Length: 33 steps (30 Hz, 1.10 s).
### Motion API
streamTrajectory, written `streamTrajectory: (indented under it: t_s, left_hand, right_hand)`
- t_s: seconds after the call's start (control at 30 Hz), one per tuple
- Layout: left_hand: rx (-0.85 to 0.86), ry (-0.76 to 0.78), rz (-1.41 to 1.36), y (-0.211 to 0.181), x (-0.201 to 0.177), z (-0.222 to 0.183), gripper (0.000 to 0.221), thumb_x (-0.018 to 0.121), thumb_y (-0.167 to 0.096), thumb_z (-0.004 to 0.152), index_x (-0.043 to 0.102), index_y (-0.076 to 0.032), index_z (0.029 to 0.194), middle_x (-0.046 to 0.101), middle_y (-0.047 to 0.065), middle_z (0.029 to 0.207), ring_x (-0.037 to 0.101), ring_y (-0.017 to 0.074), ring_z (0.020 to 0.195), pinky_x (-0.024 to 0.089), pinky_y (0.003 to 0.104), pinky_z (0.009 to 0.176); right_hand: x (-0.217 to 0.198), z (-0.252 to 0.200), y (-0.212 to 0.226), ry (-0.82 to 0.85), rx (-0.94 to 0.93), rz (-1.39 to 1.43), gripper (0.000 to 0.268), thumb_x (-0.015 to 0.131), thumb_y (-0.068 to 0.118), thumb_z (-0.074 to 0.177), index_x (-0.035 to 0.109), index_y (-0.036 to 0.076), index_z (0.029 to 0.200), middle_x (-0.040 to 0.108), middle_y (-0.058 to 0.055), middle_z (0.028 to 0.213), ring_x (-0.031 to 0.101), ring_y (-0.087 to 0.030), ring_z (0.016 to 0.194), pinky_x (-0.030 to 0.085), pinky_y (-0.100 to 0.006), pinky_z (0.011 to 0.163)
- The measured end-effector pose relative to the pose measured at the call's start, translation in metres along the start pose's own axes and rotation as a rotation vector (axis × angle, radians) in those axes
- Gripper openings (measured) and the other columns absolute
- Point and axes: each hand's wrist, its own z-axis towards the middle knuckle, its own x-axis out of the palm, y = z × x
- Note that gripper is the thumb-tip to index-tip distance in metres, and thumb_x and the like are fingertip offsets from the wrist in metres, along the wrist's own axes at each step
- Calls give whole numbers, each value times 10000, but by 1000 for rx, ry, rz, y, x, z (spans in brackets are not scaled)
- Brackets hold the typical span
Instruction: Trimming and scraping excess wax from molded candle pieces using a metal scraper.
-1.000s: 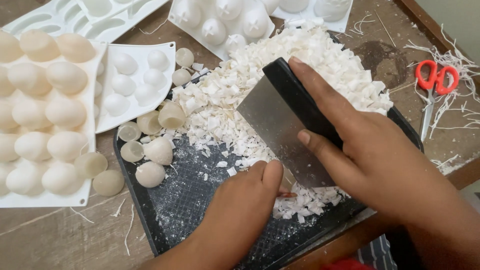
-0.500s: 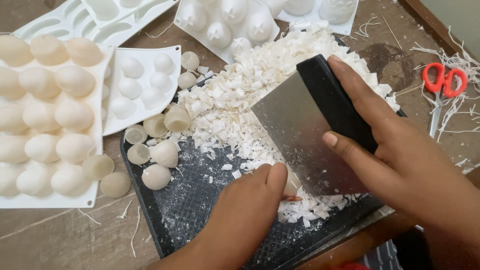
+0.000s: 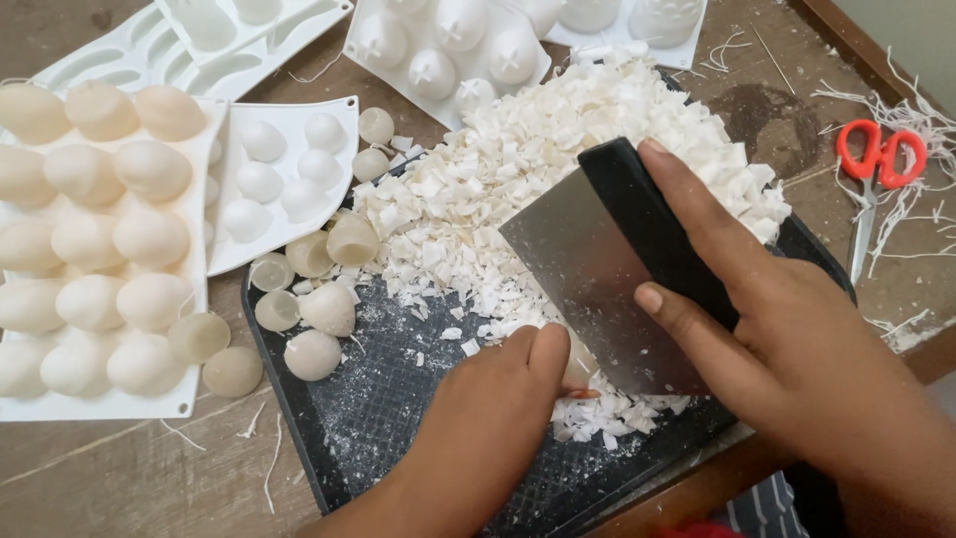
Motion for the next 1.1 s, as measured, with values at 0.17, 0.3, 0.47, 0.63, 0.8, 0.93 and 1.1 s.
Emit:
streamTrajectory:
  t_s: [0.17,0.3,0.47,0.63,0.8,0.93,1.1]
  left_hand:
    - [-15,9,2,0,-1,1,162,606,-166,938,502,-46,973,661,163,901,695,370,816,542,462,677]
    - [7,-27,-10,2,2,1,222,637,-225,948,502,-49,953,657,159,894,693,373,828,538,470,674]
    - [6,-44,-80,4,3,0,152,620,-163,943,509,-65,977,666,136,919,698,352,851,541,458,662]
    - [12,-34,-71,3,3,1,160,622,-157,934,502,-58,968,661,141,921,698,353,869,540,460,666]
    - [0,4,-30,3,1,1,159,618,-140,924,494,-52,969,651,156,915,694,365,844,541,462,671]
    - [29,-28,-66,3,1,1,195,631,-172,938,484,-44,936,650,156,891,698,358,844,541,455,669]
    - [-7,4,-43,2,0,2,181,623,-178,943,495,-51,960,655,156,915,694,364,840,538,465,674]
  right_hand:
    - [-3,4,6,75,199,3,920,687,294,912,180,397,1673,750,-141,911,616,-273,459,497,-414,441]
    - [-1,-2,-12,56,108,-38,929,675,257,931,161,306,1703,740,-164,1163,659,-255,581,549,-367,477]
    - [3,-11,-22,-62,-131,74,843,632,209,957,250,119,1703,634,-264,1377,736,-242,888,594,-303,611]
    - [3,-12,-21,-90,-178,55,823,634,147,942,265,60,1672,643,-280,1348,741,-293,1079,572,-357,787]
    - [4,-17,-19,-91,-111,48,860,644,169,927,266,105,1697,693,-256,1270,763,-262,1006,567,-355,759]
    - [10,-18,-21,50,203,-94,930,721,270,940,182,292,1698,792,-182,1112,815,-253,925,600,-372,751]
    - [9,-19,-24,-41,-60,64,882,650,178,929,233,152,1705,694,-248,1285,742,-283,1067,582,-350,773]
